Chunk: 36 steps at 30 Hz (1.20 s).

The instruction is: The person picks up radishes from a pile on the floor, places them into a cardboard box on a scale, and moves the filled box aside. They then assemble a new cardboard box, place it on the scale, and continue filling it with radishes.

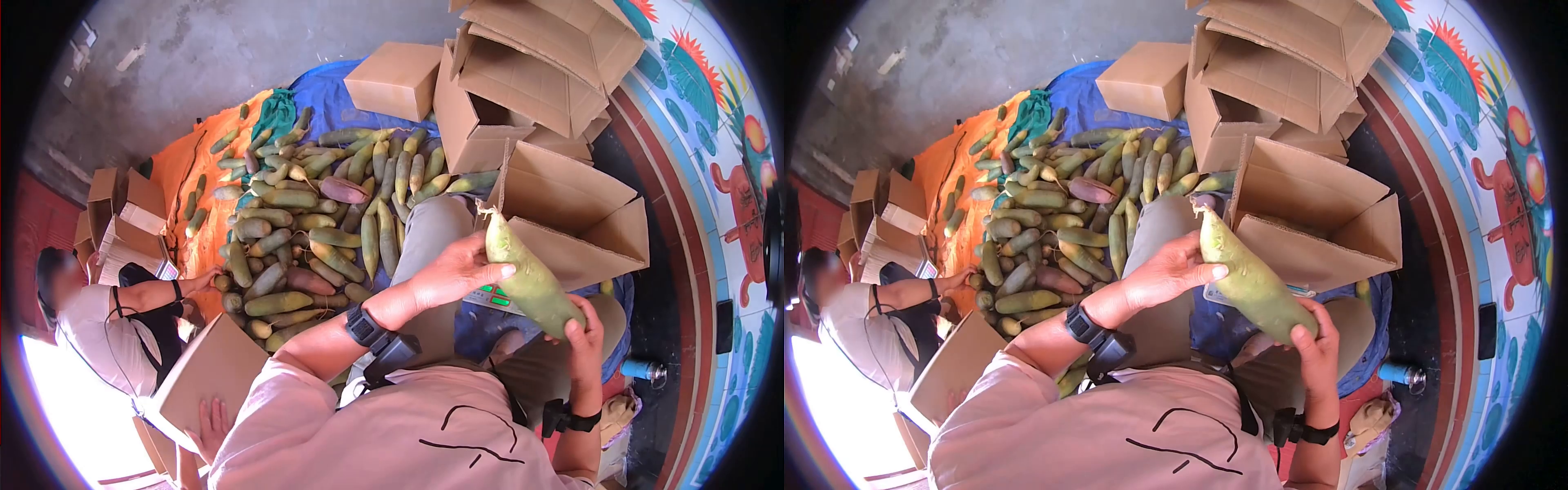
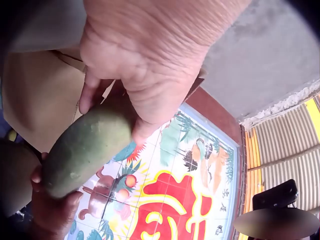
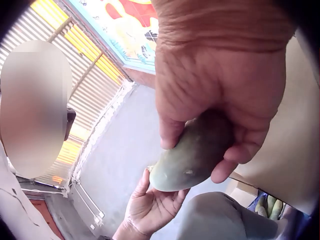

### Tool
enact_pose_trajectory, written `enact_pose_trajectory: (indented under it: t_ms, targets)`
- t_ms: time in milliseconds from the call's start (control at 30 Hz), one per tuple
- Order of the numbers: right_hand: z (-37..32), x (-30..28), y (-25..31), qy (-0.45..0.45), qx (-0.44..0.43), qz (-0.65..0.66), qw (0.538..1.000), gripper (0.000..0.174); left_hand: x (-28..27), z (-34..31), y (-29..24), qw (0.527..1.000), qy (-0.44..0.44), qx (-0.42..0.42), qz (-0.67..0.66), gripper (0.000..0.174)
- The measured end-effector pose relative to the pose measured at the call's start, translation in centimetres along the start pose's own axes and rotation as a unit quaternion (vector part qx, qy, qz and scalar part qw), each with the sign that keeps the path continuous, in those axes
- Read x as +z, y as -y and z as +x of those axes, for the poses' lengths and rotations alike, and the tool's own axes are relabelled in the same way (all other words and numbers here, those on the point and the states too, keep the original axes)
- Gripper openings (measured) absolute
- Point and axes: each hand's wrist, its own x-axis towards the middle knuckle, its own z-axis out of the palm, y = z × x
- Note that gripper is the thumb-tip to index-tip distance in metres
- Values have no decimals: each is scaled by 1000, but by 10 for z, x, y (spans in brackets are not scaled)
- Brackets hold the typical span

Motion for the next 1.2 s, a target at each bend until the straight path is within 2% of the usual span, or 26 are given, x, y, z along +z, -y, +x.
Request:
enact_pose_trajectory:
  t_ms: [33, 67, 100, 133, 200, 300, 333, 400, 467, 600, 667, 733, 800, 867, 967, 1000, 1067, 1200]
  targets:
    - [0, -2, 1, -30, -7, 15, 999, 56, -1, 4, 5, 1000, -1, 1, 0, 57]
    - [1, -6, 3, -30, -7, 15, 999, 56, -3, 8, 9, 998, -20, 33, 48, 57]
    - [1, -9, 4, -67, -16, 11, 998, 55, -6, 11, 11, 993, -39, 65, 95, 56]
    - [2, -12, 7, -105, -25, 7, 994, 53, -13, 15, 10, 969, -49, 91, 225, 56]
    - [4, -19, 12, -133, -43, 4, 990, 50, -22, 24, 17, 918, -91, 158, 352, 57]
    - [7, -34, 23, -169, -82, -78, 979, 42, -23, 35, 25, 892, -129, 159, 403, 59]
    - [10, -36, 27, -172, -81, -80, 978, 42, -23, 38, 26, 893, -126, 159, 401, 59]
    - [16, -40, 34, -252, -102, -96, 958, 39, -22, 48, 28, 886, -139, 123, 424, 61]
    - [22, -51, 37, -266, -101, -101, 953, 35, -24, 58, 33, 919, -131, 94, 361, 64]
    - [38, -77, 41, -294, -93, -146, 940, 31, -28, 72, 43, 938, -95, 41, 330, 66]
    - [51, -88, 38, -300, -154, -214, 917, 30, -26, 74, 47, 926, -76, 29, 369, 67]
    - [61, -89, 40, -310, -163, -227, 909, 29, -25, 73, 50, 929, -74, 37, 361, 67]
    - [71, -85, 44, -318, -174, -356, 861, 28, -23, 72, 51, 917, -82, 43, 387, 65]
    - [85, -89, 39, -315, -168, -368, 859, 29, -21, 71, 50, 917, -82, 45, 388, 64]
    - [109, -93, 28, -299, -154, -459, 822, 34, -20, 72, 50, 914, -86, 48, 393, 63]
    - [117, -94, 23, -295, -155, -459, 824, 34, -20, 72, 51, 912, -89, 51, 397, 63]
    - [131, -96, 14, -268, -157, -536, 785, 32, -20, 72, 52, 912, -93, 55, 395, 63]
    - [155, -94, -2, -202, -115, -572, 787, 31, -20, 72, 55, 908, -98, 63, 402, 62]
